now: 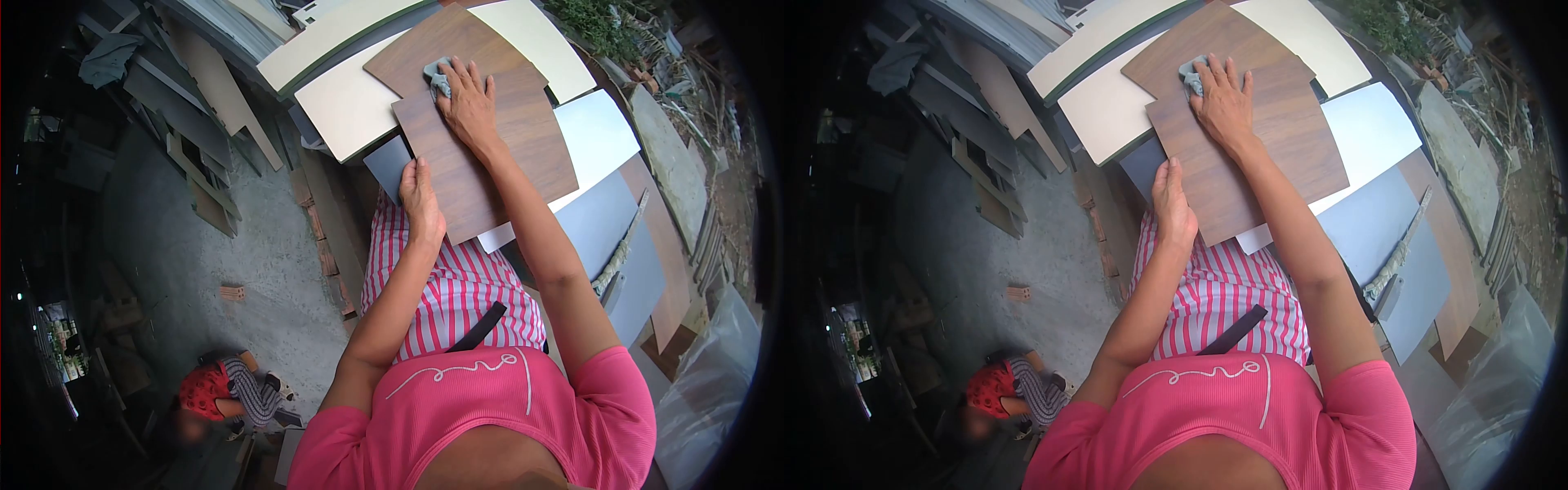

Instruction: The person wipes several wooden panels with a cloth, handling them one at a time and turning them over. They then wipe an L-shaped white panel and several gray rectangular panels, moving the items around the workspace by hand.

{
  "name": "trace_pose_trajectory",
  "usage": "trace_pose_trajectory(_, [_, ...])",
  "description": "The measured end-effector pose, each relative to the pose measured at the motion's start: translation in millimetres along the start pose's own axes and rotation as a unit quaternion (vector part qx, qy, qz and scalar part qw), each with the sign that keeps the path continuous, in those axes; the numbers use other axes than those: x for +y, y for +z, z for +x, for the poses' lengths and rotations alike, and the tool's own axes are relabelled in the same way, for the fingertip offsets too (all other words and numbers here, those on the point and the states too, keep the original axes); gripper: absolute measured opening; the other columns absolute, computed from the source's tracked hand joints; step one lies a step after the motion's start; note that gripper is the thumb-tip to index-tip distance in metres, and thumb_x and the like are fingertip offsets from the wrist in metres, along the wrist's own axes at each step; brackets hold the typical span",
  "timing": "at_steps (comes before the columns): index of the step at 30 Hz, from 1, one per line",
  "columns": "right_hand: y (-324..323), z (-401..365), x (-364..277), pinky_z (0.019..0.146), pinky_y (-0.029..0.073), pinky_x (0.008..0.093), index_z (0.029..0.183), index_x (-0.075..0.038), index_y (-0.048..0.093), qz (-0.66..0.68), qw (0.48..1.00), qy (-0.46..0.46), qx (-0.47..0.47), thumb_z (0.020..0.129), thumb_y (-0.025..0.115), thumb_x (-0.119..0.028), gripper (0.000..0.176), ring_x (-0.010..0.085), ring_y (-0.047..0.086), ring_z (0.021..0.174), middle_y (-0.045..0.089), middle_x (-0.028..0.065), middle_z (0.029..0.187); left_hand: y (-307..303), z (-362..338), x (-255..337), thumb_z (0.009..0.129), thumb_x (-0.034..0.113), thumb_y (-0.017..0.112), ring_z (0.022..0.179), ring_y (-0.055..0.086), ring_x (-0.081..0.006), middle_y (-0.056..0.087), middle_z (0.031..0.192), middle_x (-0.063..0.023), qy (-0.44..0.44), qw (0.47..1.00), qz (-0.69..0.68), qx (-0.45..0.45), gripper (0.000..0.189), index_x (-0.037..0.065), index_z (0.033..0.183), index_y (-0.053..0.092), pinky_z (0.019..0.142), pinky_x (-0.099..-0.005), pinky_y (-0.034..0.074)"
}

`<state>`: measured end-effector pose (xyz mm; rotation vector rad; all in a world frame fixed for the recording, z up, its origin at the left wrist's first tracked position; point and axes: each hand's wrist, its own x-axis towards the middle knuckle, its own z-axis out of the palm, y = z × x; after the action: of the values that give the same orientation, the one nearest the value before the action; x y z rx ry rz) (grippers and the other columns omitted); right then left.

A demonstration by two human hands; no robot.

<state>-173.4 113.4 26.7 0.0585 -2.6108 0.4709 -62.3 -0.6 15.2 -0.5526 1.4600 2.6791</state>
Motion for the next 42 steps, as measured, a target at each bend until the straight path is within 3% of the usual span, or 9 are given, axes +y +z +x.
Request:
trace_pose_trajectory(4, [-27.9, -50.9, 9.5, 0.108, 0.018, 0.0540, 0.132, -0.014, 0.043, 0.011, 0.999, -0.023, -0.032, 0.081, 0.057, -0.023, 0.054, 0.0301, 0.027, 0.136, 0.033, 0.0068, 0.145, 2.2, -4.0, 2.8, 0.096, 0.026, 0.049, 0.095, 0.054, -0.0133, 0.059, 0.102, -0.0060, 0.001, 1.000, 0.004, 0.007, 0.027, 0.001, 0.105, 0.054, 0.086, -0.0281, 0.043])
trace_pose_trajectory(8, [-63.7, -122.4, 28.2, 0.112, 0.013, 0.0501, 0.136, -0.015, 0.040, -0.015, 0.994, 0.010, -0.110, 0.080, 0.058, -0.020, 0.059, 0.0267, 0.022, 0.138, 0.028, 0.0058, 0.148, 2.2, -4.0, 4.9, 0.096, 0.026, 0.049, 0.097, 0.052, -0.0128, 0.058, 0.103, -0.0061, -0.012, 1.000, 0.012, 0.004, 0.028, 0.001, 0.106, 0.054, 0.088, -0.0283, 0.041])
trace_pose_trajectory(11, [-78.7, -169.7, 46.7, 0.113, 0.011, 0.0472, 0.139, -0.014, 0.036, -0.035, 0.993, 0.037, -0.109, 0.084, 0.050, -0.017, 0.057, 0.0268, 0.020, 0.139, 0.028, 0.0072, 0.148, 4.5, -8.0, 8.5, 0.096, 0.026, 0.049, 0.099, 0.051, -0.0125, 0.058, 0.104, -0.0060, -0.013, 1.000, 0.017, 0.000, 0.028, 0.001, 0.106, 0.054, 0.090, -0.0282, 0.040])
trace_pose_trajectory(14, [-84.4, -190.8, 50.1, 0.113, 0.011, 0.0487, 0.139, -0.015, 0.037, -0.034, 0.991, 0.079, -0.098, 0.082, 0.057, -0.019, 0.060, 0.0266, 0.018, 0.139, 0.025, 0.0054, 0.150, 3.5, -6.4, 5.0, 0.097, 0.027, 0.048, 0.099, 0.051, -0.0124, 0.058, 0.105, -0.0060, -0.003, 1.000, 0.017, -0.007, 0.028, 0.001, 0.107, 0.054, 0.090, -0.0281, 0.039])
trace_pose_trajectory(19, [-73.8, -169.4, 27.5, 0.113, 0.010, 0.0497, 0.139, -0.015, 0.036, -0.027, 0.992, 0.064, -0.108, 0.083, 0.058, -0.023, 0.061, 0.0285, 0.015, 0.140, 0.021, 0.0065, 0.151, 4.1, -6.4, 4.9, 0.097, 0.027, 0.048, 0.099, 0.051, -0.0124, 0.057, 0.105, -0.0063, -0.001, 1.000, 0.016, -0.002, 0.029, 0.001, 0.109, 0.053, 0.090, -0.0280, 0.040])
trace_pose_trajectory(23, [-57.1, -118.5, 16.5, 0.110, 0.013, 0.0546, 0.138, -0.016, 0.038, -0.031, 0.991, -0.003, -0.128, 0.084, 0.058, -0.028, 0.059, 0.0287, 0.018, 0.139, 0.024, 0.0058, 0.149, 1.4, -5.6, 4.9, 0.097, 0.026, 0.048, 0.098, 0.051, -0.0128, 0.057, 0.105, -0.0068, -0.001, 1.000, 0.014, -0.012, 0.030, 0.000, 0.110, 0.053, 0.089, -0.0284, 0.041])
trace_pose_trajectory(32, [-15.9, -19.5, 49.0, 0.107, 0.018, 0.0575, 0.135, -0.019, 0.042, -0.041, 0.999, 0.012, -0.009, 0.088, 0.051, -0.034, 0.050, 0.0319, 0.026, 0.135, 0.033, 0.0053, 0.146, 7.2, -9.2, 8.9, 0.097, 0.027, 0.047, 0.099, 0.050, -0.0133, 0.056, 0.106, -0.0076, 0.003, 1.000, 0.015, -0.003, 0.031, 0.000, 0.110, 0.052, 0.090, -0.0287, 0.040])
trace_pose_trajectory(36, [-21.0, -30.7, 60.4, 0.108, 0.017, 0.0563, 0.136, -0.019, 0.041, -0.055, 0.997, 0.053, -0.011, 0.089, 0.049, -0.035, 0.051, 0.0311, 0.025, 0.136, 0.031, 0.0056, 0.147, 5.2, -7.6, 7.9, 0.097, 0.027, 0.047, 0.100, 0.050, -0.0133, 0.056, 0.106, -0.0071, -0.002, 1.000, 0.023, -0.002, 0.031, 0.000, 0.110, 0.052, 0.091, -0.0285, 0.039])
trace_pose_trajectory(42, [-55.6, -111.5, 76.1, 0.111, 0.012, 0.0517, 0.137, -0.015, 0.040, -0.056, 0.993, 0.088, -0.045, 0.089, 0.049, -0.030, 0.051, 0.0299, 0.020, 0.138, 0.027, 0.0074, 0.149, 5.9, -9.9, 8.5, 0.097, 0.027, 0.048, 0.101, 0.049, -0.0126, 0.056, 0.107, -0.0063, -0.002, 0.999, 0.034, 0.001, 0.031, 0.000, 0.111, 0.053, 0.092, -0.0284, 0.038])
